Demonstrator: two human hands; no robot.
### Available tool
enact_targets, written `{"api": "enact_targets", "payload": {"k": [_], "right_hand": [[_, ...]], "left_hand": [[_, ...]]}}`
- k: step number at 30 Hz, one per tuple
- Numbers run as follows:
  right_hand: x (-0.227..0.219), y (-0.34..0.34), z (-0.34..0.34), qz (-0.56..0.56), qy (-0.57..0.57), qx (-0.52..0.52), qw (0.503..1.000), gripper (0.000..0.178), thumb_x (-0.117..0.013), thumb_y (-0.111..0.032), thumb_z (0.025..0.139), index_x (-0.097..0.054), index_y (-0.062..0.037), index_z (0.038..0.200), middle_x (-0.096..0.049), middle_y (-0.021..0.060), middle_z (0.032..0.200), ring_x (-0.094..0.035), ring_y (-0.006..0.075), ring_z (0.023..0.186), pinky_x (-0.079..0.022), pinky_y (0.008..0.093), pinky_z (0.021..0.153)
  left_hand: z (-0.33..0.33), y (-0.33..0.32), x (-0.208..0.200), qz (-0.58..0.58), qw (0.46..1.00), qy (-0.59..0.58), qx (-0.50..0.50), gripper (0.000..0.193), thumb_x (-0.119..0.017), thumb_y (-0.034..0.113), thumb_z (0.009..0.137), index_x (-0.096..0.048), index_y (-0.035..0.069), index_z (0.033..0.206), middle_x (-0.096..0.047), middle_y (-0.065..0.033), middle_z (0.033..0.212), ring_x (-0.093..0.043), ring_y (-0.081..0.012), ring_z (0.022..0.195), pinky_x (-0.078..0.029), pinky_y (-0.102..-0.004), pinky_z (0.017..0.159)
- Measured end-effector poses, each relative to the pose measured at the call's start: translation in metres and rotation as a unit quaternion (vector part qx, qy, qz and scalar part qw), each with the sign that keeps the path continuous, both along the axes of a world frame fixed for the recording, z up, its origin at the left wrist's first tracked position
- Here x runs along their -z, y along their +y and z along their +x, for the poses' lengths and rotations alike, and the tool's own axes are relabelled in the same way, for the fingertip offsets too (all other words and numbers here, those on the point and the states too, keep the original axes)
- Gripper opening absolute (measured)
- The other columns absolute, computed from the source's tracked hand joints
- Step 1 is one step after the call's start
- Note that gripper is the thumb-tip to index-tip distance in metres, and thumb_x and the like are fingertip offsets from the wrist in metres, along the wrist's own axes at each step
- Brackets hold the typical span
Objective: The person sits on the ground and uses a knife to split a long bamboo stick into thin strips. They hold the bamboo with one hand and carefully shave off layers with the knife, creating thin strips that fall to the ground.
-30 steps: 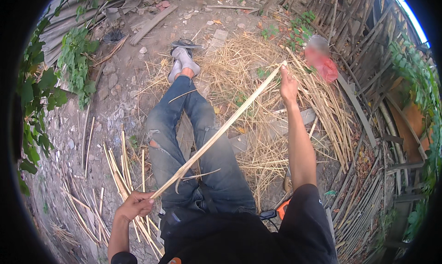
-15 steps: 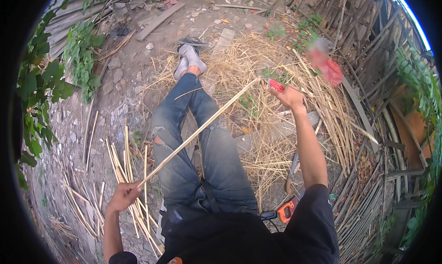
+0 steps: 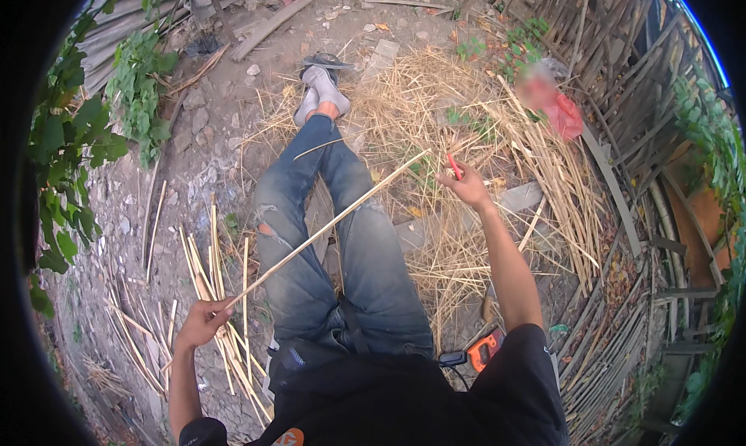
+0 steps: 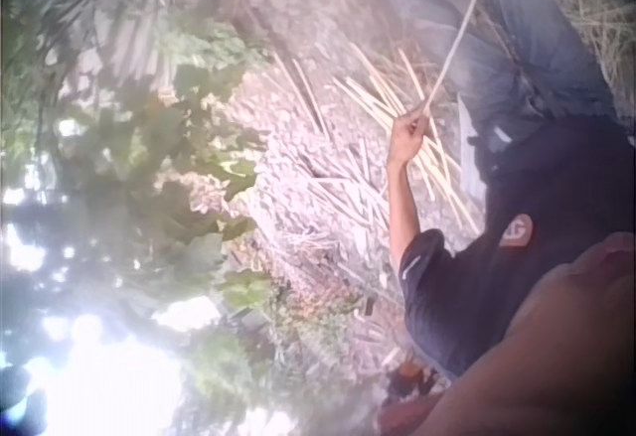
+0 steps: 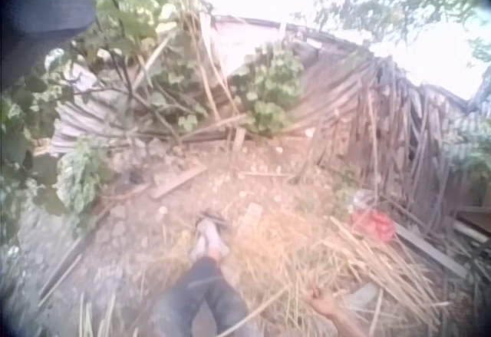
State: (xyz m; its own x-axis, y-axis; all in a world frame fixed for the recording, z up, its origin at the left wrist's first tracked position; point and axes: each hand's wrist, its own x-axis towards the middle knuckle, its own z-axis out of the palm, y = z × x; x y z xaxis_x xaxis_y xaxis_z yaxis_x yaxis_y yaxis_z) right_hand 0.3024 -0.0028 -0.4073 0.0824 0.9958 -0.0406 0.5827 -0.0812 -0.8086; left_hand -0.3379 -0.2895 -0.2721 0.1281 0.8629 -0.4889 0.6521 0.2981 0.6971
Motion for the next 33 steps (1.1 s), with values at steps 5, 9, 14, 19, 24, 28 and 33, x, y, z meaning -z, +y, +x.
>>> {"api": "enact_targets", "payload": {"k": [5, 9, 14, 19, 24, 28, 33], "right_hand": [[0.000, 0.009, -0.054, 0.090, 0.010, 0.114, 0.989, 0.065, -0.084, -0.049, 0.082, -0.066, 0.0015, 0.119, -0.072, 0.0145, 0.095, -0.069, 0.0259, 0.087, -0.052, 0.0400, 0.084], [0.019, 0.029, -0.048, 0.087, -0.037, 0.192, 0.977, 0.060, -0.084, -0.044, 0.084, -0.065, 0.0025, 0.118, -0.071, 0.0126, 0.089, -0.067, 0.0224, 0.083, -0.053, 0.0382, 0.079], [0.042, 0.037, -0.047, -0.009, -0.064, 0.227, 0.972, 0.060, -0.084, -0.046, 0.084, -0.065, 0.0040, 0.111, -0.068, 0.0133, 0.087, -0.065, 0.0249, 0.083, -0.052, 0.0405, 0.081], [0.055, 0.035, -0.049, -0.061, 0.149, 0.121, 0.980, 0.045, -0.082, -0.035, 0.090, -0.068, 0.0019, 0.111, -0.063, 0.0064, 0.082, -0.059, 0.0138, 0.078, -0.048, 0.0317, 0.071], [0.056, 0.030, -0.050, -0.010, 0.159, 0.032, 0.987, 0.029, -0.081, -0.023, 0.091, -0.070, -0.0020, 0.108, -0.066, 0.0029, 0.083, -0.058, 0.0134, 0.078, -0.048, 0.0321, 0.075], [0.059, 0.031, -0.051, 0.036, 0.093, 0.005, 0.995, 0.025, -0.081, -0.023, 0.090, -0.071, -0.0041, 0.103, -0.070, 0.0043, 0.084, -0.063, 0.0166, 0.079, -0.051, 0.0357, 0.080], [0.048, 0.038, -0.055, 0.014, -0.006, 0.033, 0.999, 0.024, -0.080, -0.024, 0.091, -0.073, -0.0035, 0.099, -0.070, 0.0088, 0.079, -0.064, 0.0187, 0.076, -0.052, 0.0376, 0.077]], "left_hand": [[0.001, -0.015, -0.005, -0.004, 1.000, -0.009, -0.012, 0.036, -0.068, 0.013, 0.099, -0.068, 0.009, 0.135, -0.070, -0.0051, 0.080, -0.050, -0.0061, 0.071, -0.048, -0.0270, 0.068], [0.001, -0.015, -0.015, -0.011, 1.000, 0.009, -0.002, 0.034, -0.069, 0.016, 0.099, -0.069, 0.009, 0.133, -0.071, -0.0075, 0.078, -0.051, -0.0064, 0.071, -0.049, -0.0285, 0.069], [-0.005, -0.024, -0.012, -0.033, 0.999, 0.025, -0.002, 0.034, -0.069, 0.016, 0.099, -0.069, 0.009, 0.132, -0.077, -0.0109, 0.094, -0.060, -0.0069, 0.081, -0.053, -0.0289, 0.077], [-0.011, -0.025, -0.014, -0.049, 0.999, 0.018, -0.011, 0.035, -0.069, 0.015, 0.099, -0.068, 0.008, 0.133, -0.077, -0.0136, 0.114, -0.063, -0.0070, 0.091, -0.053, -0.0275, 0.084], [-0.014, -0.024, -0.019, -0.059, 0.998, -0.012, -0.021, 0.035, -0.070, 0.015, 0.099, -0.068, 0.006, 0.133, -0.077, -0.0091, 0.114, -0.062, -0.0068, 0.092, -0.052, -0.0269, 0.086], [-0.016, -0.021, -0.025, -0.068, 0.997, 0.034, -0.002, 0.035, -0.069, 0.012, 0.099, -0.068, 0.006, 0.133, -0.078, -0.0062, 0.103, -0.061, -0.0060, 0.089, -0.052, -0.0272, 0.083], [-0.019, -0.025, -0.025, -0.066, 0.997, 0.034, -0.023, 0.034, -0.068, 0.011, 0.099, -0.068, 0.005, 0.132, -0.078, -0.0060, 0.099, -0.062, -0.0063, 0.087, -0.053, -0.0271, 0.081]]}}
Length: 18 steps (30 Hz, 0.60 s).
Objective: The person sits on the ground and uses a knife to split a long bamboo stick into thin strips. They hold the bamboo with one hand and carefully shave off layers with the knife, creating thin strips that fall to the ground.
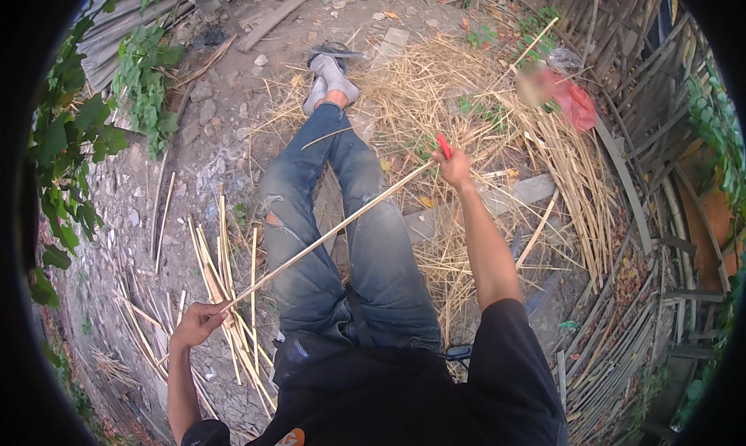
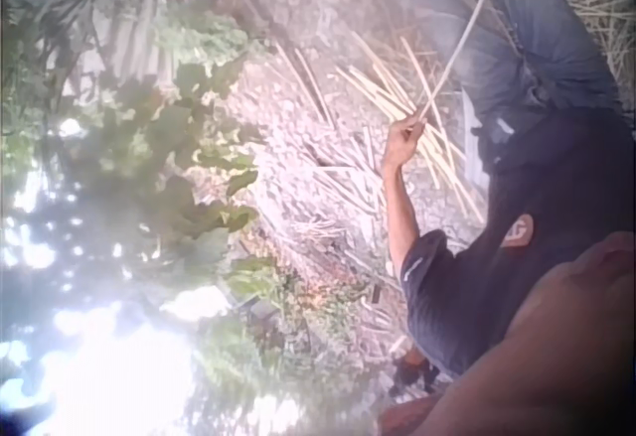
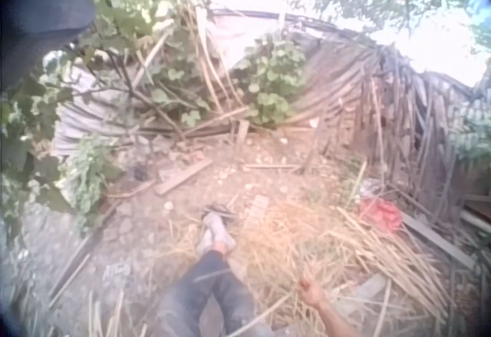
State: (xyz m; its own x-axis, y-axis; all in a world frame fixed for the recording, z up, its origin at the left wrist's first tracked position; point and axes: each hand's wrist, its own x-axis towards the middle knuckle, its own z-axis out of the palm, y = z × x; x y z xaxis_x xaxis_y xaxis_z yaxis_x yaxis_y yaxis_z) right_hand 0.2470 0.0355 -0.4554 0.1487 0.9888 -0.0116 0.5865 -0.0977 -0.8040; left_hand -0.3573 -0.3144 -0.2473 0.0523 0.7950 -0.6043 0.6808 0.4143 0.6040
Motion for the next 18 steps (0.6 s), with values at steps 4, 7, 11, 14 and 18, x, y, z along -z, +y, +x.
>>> {"api": "enact_targets", "payload": {"k": [4, 7, 11, 14, 18], "right_hand": [[0.006, 0.005, 0.007, -0.017, 0.001, 0.058, 0.998, 0.025, -0.081, -0.026, 0.089, -0.073, -0.0024, 0.093, -0.068, 0.0100, 0.076, -0.062, 0.0187, 0.073, -0.050, 0.0370, 0.074], [0.023, 0.008, 0.017, -0.044, 0.076, 0.119, 0.989, 0.029, -0.081, -0.027, 0.089, -0.073, 0.0006, 0.091, -0.069, 0.0133, 0.078, -0.062, 0.0209, 0.074, -0.050, 0.0375, 0.074], [0.028, 0.010, -0.003, -0.097, 0.102, 0.195, 0.971, 0.037, -0.078, -0.033, 0.092, -0.073, 0.0044, 0.093, -0.069, 0.0114, 0.078, -0.063, 0.0193, 0.075, -0.050, 0.0361, 0.073], [0.066, 0.025, 0.093, -0.063, 0.027, 0.432, 0.899, 0.037, -0.079, -0.035, 0.091, -0.076, 0.0019, 0.093, -0.075, 0.0134, 0.086, -0.068, 0.0230, 0.076, -0.052, 0.0367, 0.073], [0.030, -0.004, 0.163, -0.087, 0.084, 0.400, 0.908, 0.054, -0.082, -0.050, 0.085, -0.075, 0.0015, 0.100, -0.075, 0.0143, 0.085, -0.055, 0.0169, 0.050, -0.044, 0.0381, 0.048]], "left_hand": [[-0.001, -0.004, 0.002, 0.037, 0.999, -0.010, 0.004, 0.033, -0.067, 0.010, 0.099, -0.068, 0.003, 0.132, -0.079, -0.0093, 0.102, -0.065, -0.0078, 0.089, -0.053, -0.0270, 0.083], [0.007, 0.001, -0.006, 0.057, 0.998, 0.009, 0.029, 0.033, -0.067, 0.011, 0.100, -0.068, 0.002, 0.132, -0.079, -0.0119, 0.103, -0.066, -0.0098, 0.090, -0.054, -0.0283, 0.085], [0.012, -0.008, -0.015, 0.044, 0.997, 0.050, 0.032, 0.034, -0.066, 0.010, 0.099, -0.067, 0.001, 0.132, -0.077, -0.0150, 0.112, -0.069, -0.0130, 0.096, -0.054, -0.0293, 0.089], [0.016, 0.022, -0.027, 0.022, 0.995, 0.068, 0.063, 0.033, -0.065, 0.009, 0.100, -0.067, 0.001, 0.132, -0.077, -0.0179, 0.113, -0.070, -0.0151, 0.099, -0.054, -0.0308, 0.089], [-0.035, -0.034, -0.016, 0.111, 0.994, 0.008, 0.022, 0.031, -0.062, 0.013, 0.103, -0.070, 0.005, 0.131, -0.077, -0.0099, 0.092, -0.064, -0.0119, 0.078, -0.053, -0.0338, 0.072]]}}
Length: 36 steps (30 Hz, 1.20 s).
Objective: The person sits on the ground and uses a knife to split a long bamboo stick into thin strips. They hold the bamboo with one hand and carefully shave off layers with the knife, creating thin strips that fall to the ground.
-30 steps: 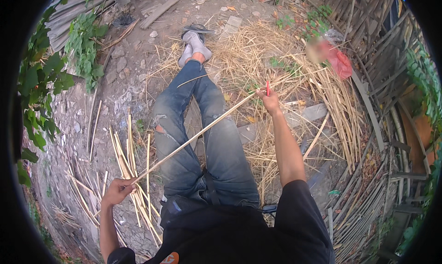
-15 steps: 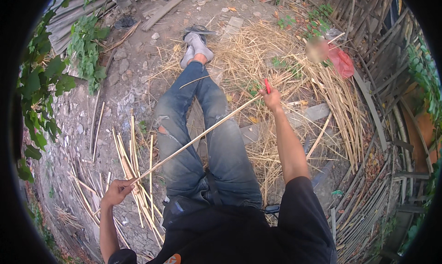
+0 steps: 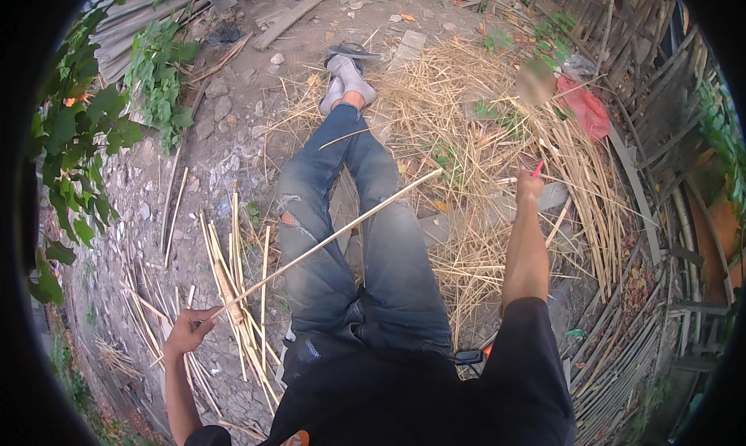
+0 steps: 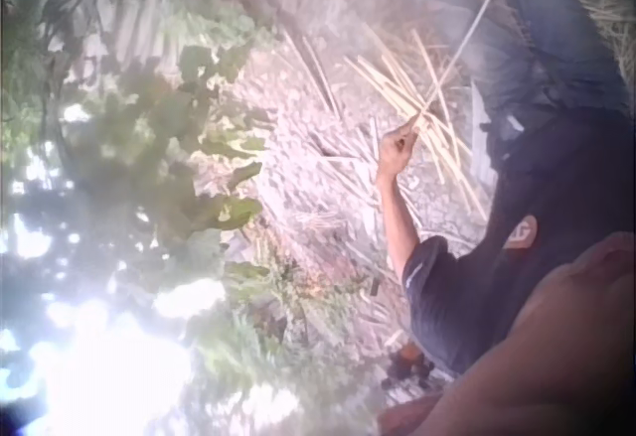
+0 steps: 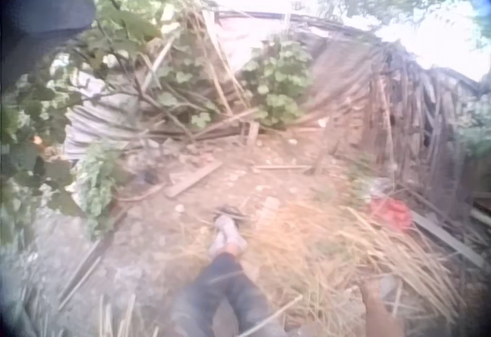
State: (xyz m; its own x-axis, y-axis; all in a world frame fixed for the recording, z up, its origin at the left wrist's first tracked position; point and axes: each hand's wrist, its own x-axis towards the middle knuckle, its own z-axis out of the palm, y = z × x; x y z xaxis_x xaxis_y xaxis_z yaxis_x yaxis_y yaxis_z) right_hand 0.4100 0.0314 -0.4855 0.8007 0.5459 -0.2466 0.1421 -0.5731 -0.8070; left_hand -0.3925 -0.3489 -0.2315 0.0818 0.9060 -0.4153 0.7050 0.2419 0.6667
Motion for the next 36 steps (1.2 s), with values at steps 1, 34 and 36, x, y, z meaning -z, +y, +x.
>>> {"api": "enact_targets", "payload": {"k": [1, 34, 36], "right_hand": [[-0.007, -0.005, -0.010, -0.033, 0.046, -0.061, 0.997, 0.055, -0.080, -0.050, 0.087, -0.074, 0.0022, 0.101, -0.075, 0.0164, 0.085, -0.053, 0.0148, 0.049, -0.042, 0.0352, 0.046], [-0.188, -0.132, -0.312, 0.025, -0.161, -0.584, 0.795, 0.061, -0.058, -0.060, 0.098, -0.075, -0.0021, 0.091, -0.063, 0.0231, 0.065, -0.065, 0.0428, 0.066, -0.050, 0.0513, 0.065], [-0.183, -0.122, -0.300, 0.009, -0.129, -0.567, 0.813, 0.063, -0.058, -0.063, 0.097, -0.077, -0.0036, 0.095, -0.060, 0.0208, 0.060, -0.063, 0.0404, 0.060, -0.048, 0.0494, 0.061]], "left_hand": [[0.004, -0.006, 0.003, -0.042, 0.998, -0.015, -0.036, 0.029, -0.062, 0.014, 0.103, -0.070, 0.004, 0.130, -0.073, -0.0066, 0.087, -0.060, -0.0100, 0.075, -0.050, -0.0320, 0.069], [0.188, 0.091, 0.019, 0.032, 0.998, -0.057, -0.005, 0.031, -0.057, 0.019, 0.106, -0.066, 0.004, 0.131, -0.060, -0.0134, 0.073, -0.053, -0.0175, 0.065, -0.048, -0.0331, 0.067], [0.189, 0.075, 0.021, 0.053, 0.997, -0.062, 0.001, 0.033, -0.057, 0.018, 0.106, -0.064, 0.004, 0.134, -0.061, -0.0152, 0.074, -0.053, -0.0175, 0.065, -0.049, -0.0329, 0.068]]}}
